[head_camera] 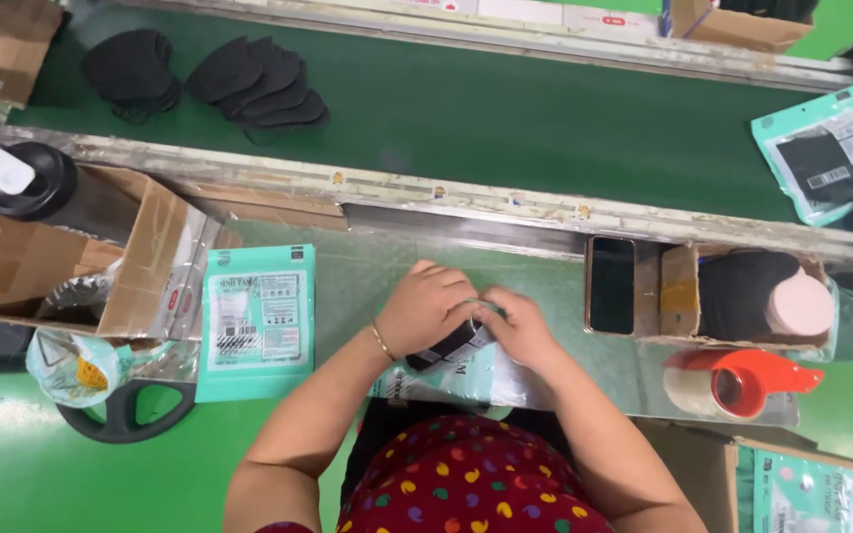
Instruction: The person places black face masks into plastic bags and then places the bags into a box.
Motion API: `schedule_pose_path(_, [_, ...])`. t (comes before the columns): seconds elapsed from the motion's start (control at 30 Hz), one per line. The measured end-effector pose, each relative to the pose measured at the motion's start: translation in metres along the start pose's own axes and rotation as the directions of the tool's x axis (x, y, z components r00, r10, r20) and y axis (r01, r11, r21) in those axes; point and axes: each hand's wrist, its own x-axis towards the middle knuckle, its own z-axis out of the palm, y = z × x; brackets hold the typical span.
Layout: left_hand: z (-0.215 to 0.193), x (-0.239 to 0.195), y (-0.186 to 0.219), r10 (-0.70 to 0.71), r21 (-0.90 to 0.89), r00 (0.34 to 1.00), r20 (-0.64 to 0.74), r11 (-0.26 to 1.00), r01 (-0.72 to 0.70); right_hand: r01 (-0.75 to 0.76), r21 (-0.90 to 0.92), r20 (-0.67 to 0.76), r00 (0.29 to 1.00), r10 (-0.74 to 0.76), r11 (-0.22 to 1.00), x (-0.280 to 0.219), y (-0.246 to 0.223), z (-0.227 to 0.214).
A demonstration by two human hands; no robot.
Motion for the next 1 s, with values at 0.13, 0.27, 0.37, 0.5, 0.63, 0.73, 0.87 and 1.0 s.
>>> schedule_pose_path(0.13, [-0.007,0.007,0.008,0.07,0.039,0.997,-0.045,0.997,-0.068,-0.008,-0.026,0.018,1.0,0.008,1.0,0.001,0.013,0.003])
schedule_pose_path(0.27, [-0.007,0.003,0.004,0.044,0.005,0.996,-0.073,0.999,-0.044,0.16,-0.128,-0.001,0.987,-0.162,0.979,0.002,-0.007,-0.014])
schedule_pose_path(0.37, [-0.005,0.002,0.0,0.008,-0.046,0.992,-0.123,0.999,-0.014,0.245,-0.46,-0.034,0.956,-0.292,0.854,0.0,-0.007,-0.019])
schedule_pose_path(0.5, [-0.008,0.0,-0.003,-0.067,-0.066,0.979,-0.193,0.996,0.055,0.184,-0.314,0.019,0.982,-0.188,0.931,-0.002,0.013,-0.043])
schedule_pose_path(0.63, [-0.023,-0.004,-0.015,-0.145,-0.183,0.944,-0.296,0.979,0.093,-0.001,-0.076,-0.327,0.945,-0.024,0.997,-0.015,0.08,-0.132])
schedule_pose_path(0.73, [-0.017,-0.021,-0.028,-0.318,-0.142,0.918,-0.239,0.946,0.291,-0.228,-0.305,-0.846,0.512,-0.152,0.925,-0.04,0.156,-0.266])
schedule_pose_path(0.87, [0.008,-0.038,-0.041,-0.353,-0.24,0.927,-0.127,0.918,0.317,0.477,0.323,-0.936,0.287,0.203,0.817,-0.035,0.03,-0.307])
schedule_pose_path(1.0, [0.024,-0.033,-0.042,-0.45,-0.36,0.893,-0.004,0.834,0.419,0.233,0.117,-0.82,0.571,-0.039,0.965,-0.018,0.033,-0.234])
